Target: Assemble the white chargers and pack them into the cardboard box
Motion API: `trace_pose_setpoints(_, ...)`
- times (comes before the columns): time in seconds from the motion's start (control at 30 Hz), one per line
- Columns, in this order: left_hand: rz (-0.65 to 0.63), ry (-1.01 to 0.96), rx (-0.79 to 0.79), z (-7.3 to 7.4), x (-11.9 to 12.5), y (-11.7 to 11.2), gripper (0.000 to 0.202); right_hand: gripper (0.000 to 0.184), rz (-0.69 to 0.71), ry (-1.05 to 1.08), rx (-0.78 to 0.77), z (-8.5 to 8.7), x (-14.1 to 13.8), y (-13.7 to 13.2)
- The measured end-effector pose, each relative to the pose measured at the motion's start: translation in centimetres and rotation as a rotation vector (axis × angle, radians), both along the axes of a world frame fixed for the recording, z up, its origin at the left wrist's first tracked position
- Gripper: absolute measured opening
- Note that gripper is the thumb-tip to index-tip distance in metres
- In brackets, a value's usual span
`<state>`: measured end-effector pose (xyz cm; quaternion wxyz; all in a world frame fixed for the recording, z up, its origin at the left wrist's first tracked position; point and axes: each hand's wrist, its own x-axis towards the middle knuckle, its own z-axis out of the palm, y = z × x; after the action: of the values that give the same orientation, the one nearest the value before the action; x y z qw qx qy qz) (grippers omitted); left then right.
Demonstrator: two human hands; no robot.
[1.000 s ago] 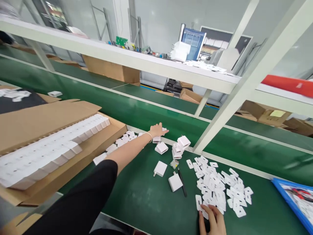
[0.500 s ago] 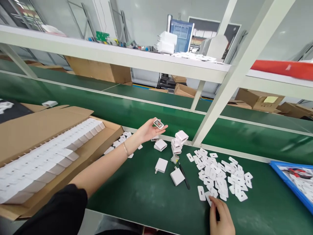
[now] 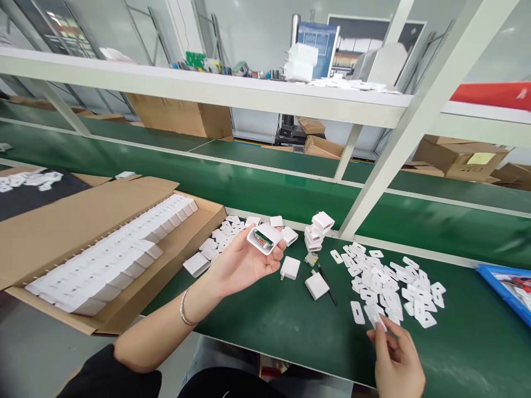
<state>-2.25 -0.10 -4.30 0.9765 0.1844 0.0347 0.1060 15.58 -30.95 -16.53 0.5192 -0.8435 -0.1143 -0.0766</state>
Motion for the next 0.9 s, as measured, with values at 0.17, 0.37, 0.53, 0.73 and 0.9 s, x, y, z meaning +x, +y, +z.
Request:
trace_pose_setpoints(0.17, -0.012, -0.013, -0.046, 0.0, -1.3, -1.5, 0.038, 0.057, 0.164, -0.043, 0.129, 0.4, -1.4, 1.7)
trace_pose_setpoints(0.37, 0.048, 0.055, -0.025, -0.8, -1.8, -2.9, 0.040, 0.032, 0.393, -0.071, 0.217, 1.6, -3.1, 3.0)
trace_pose_setpoints(0.53, 0.294, 0.095, 0.228, -4.4, -0.7, -5.4, 0.061, 0.013, 0.506, -0.267, 0.315, 3.5, -6.4, 6.5)
trace_pose_setpoints(0.73, 0.441, 0.143, 0.350, -7.4, -0.1, -8.5, 0.038, 0.041, 0.682, -0.647, 0.166, 5.9, -9.6, 10.7)
trace_pose_setpoints(0.9, 0.452, 0.149, 0.287, -8.4, -0.3, -9.2, 0.041, 0.045, 0.769, -0.718, 0.120, 6.1, -9.3, 11.6)
